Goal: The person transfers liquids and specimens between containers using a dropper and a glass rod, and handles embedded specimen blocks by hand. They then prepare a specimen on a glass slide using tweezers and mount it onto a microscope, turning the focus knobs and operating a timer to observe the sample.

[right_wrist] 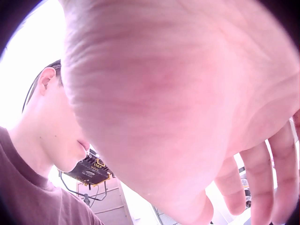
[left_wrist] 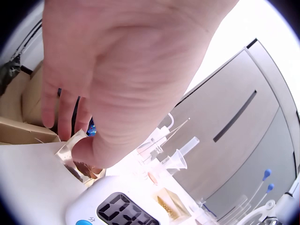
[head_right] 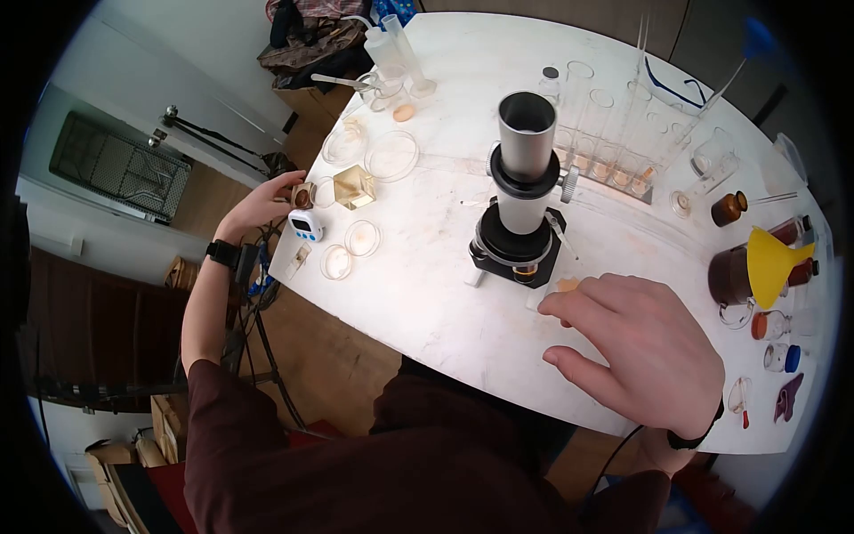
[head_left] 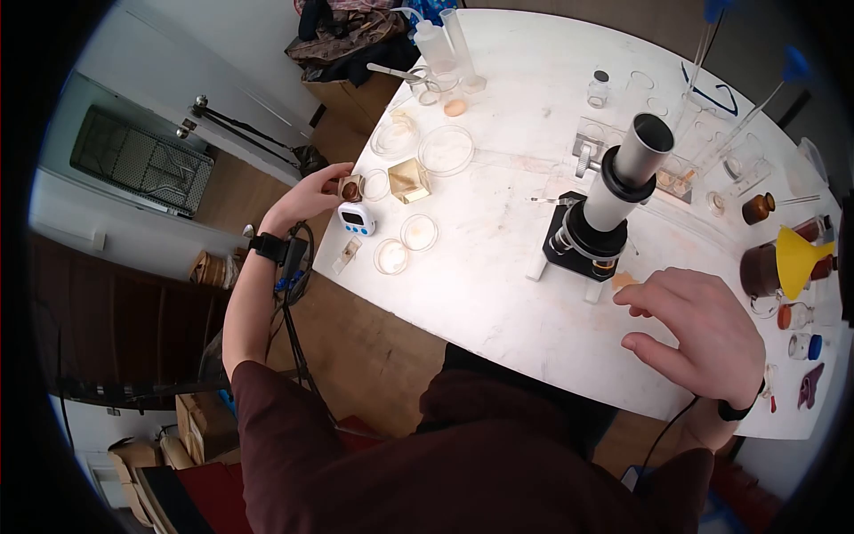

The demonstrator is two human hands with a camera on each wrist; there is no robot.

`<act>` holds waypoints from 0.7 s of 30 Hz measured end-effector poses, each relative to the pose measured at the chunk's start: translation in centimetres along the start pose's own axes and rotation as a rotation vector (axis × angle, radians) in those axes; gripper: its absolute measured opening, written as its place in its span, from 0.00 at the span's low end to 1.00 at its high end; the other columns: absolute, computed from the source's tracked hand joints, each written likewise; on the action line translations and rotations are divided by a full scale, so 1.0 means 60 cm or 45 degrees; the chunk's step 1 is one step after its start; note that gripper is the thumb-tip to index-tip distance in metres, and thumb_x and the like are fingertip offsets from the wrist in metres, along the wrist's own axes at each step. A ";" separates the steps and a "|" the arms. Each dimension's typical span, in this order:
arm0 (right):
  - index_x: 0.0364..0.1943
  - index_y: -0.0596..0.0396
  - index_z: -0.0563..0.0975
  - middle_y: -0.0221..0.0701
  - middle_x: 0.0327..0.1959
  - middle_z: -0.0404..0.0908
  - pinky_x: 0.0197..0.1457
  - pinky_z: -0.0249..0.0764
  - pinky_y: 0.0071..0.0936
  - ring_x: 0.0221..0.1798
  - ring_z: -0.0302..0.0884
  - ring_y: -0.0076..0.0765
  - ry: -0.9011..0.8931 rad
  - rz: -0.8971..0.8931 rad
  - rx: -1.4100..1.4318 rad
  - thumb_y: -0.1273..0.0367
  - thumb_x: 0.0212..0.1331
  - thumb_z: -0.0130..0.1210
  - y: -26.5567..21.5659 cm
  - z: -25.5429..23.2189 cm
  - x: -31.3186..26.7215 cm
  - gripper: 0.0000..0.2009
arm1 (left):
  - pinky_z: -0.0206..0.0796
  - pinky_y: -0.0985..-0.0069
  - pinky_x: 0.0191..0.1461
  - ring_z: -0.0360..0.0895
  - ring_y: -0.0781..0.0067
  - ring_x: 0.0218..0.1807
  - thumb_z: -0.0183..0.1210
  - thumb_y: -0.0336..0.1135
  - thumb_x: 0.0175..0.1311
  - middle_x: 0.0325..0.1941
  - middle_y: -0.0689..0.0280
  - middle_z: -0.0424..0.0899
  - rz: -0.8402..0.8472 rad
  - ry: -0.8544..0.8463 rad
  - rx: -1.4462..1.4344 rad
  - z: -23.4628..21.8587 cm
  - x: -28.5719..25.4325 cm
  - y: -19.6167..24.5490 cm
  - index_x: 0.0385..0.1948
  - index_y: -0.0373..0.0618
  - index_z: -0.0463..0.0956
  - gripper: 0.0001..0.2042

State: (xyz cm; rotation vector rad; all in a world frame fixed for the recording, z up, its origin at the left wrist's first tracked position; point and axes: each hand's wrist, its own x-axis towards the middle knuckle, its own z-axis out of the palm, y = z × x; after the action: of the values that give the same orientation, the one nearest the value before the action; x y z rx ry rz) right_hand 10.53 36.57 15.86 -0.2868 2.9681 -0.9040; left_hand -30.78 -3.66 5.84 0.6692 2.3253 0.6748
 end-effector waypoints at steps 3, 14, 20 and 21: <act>0.42 0.56 0.78 0.36 0.33 0.80 0.37 0.74 0.36 0.36 0.81 0.44 0.048 0.050 0.027 0.65 0.59 0.66 0.005 -0.011 -0.002 0.13 | 0.65 0.71 0.71 0.73 0.66 0.67 0.58 0.26 0.65 0.72 0.57 0.72 0.093 0.140 -0.271 0.001 -0.007 -0.024 0.74 0.41 0.63 0.32; 0.53 0.59 0.76 0.40 0.48 0.80 0.52 0.77 0.38 0.50 0.80 0.50 0.413 0.136 -0.117 0.59 0.53 0.72 0.039 0.002 0.006 0.27 | 0.60 0.63 0.76 0.68 0.62 0.75 0.59 0.29 0.68 0.74 0.55 0.71 0.723 0.468 -0.103 0.136 -0.113 0.269 0.73 0.41 0.65 0.29; 0.66 0.64 0.70 0.47 0.61 0.78 0.66 0.73 0.41 0.63 0.75 0.53 0.219 0.176 -0.117 0.57 0.51 0.72 0.064 0.024 0.029 0.40 | 0.58 0.58 0.76 0.65 0.54 0.77 0.69 0.39 0.61 0.77 0.50 0.66 1.234 0.129 -0.212 0.212 -0.118 0.414 0.77 0.39 0.57 0.42; 0.66 0.64 0.70 0.47 0.61 0.78 0.66 0.73 0.41 0.63 0.75 0.53 0.221 0.176 -0.128 0.57 0.51 0.72 0.066 0.029 0.033 0.40 | 0.58 0.58 0.76 0.65 0.54 0.77 0.70 0.39 0.61 0.77 0.49 0.66 1.303 0.103 -0.241 0.221 -0.110 0.433 0.77 0.39 0.56 0.43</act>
State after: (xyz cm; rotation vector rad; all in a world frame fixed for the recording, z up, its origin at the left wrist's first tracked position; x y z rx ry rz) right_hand 8.05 38.48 12.28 -0.0039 3.1489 -0.8044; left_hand -9.89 15.46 15.36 1.7749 1.8223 1.3411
